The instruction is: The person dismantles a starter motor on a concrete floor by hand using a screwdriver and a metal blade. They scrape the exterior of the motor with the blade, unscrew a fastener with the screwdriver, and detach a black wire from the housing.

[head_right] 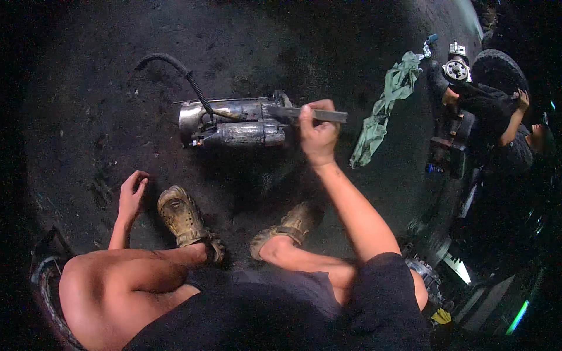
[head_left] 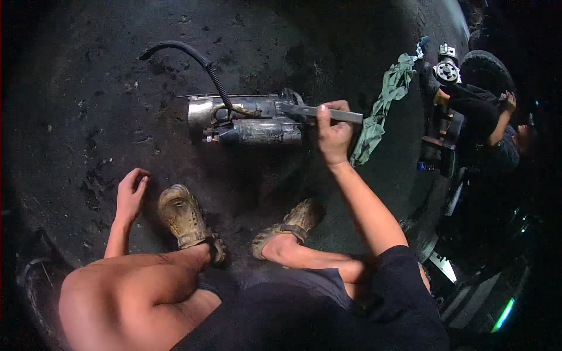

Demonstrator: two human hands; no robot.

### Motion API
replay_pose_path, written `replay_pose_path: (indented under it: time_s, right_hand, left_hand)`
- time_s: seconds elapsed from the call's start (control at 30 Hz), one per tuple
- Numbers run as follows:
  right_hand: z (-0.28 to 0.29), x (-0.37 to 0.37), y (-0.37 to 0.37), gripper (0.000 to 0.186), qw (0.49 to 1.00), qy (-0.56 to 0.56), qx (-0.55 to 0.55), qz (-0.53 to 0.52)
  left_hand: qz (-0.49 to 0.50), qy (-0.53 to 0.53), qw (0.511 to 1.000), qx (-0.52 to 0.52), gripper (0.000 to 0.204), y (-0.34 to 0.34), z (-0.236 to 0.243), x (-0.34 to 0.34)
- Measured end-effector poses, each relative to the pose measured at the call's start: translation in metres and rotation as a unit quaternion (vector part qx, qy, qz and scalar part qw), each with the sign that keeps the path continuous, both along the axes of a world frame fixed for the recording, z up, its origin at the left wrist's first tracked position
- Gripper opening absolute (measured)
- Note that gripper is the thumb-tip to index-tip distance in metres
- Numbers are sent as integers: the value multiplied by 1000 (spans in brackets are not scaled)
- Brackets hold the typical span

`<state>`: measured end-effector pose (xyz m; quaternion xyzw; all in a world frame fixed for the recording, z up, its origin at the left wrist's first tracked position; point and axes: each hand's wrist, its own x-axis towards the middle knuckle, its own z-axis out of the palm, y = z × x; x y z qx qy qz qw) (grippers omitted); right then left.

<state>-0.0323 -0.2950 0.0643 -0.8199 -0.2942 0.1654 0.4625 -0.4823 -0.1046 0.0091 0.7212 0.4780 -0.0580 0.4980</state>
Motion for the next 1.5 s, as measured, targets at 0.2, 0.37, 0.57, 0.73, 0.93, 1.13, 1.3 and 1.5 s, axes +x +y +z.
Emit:
replay_pose_path:
  time_s: [0.2,0.37,0.57,0.73,0.93,1.13,1.3,1.5]
  right_hand:
    - [1,17,5,17,1000,10,-5,-24]
    - [-10,6,10,16,995,91,24,-33]
    - [-4,2,21,15,988,127,-25,-78]
    - [5,26,23,16,991,73,-81,-82]
    - [0,18,29,14,990,116,-51,-59]
    - [-6,15,32,15,990,120,-51,-57]
    - [-3,31,26,15,991,83,-70,-71]
    - [4,33,37,15,981,123,-136,-68]
  left_hand:
    - [-8,1,1000,6,16,3,12,11]
    - [-3,5,1000,0,16,3,7,7]
    - [2,25,1000,-13,16,2,5,4]
    - [0,40,999,-25,17,1,10,10]
    - [-17,38,999,-6,17,2,5,3]
    - [9,48,998,-33,16,5,-1,-1]
    - [6,14,1000,-2,17,0,-7,-4]
    - [4,20,1000,-14,16,4,-4,-3]
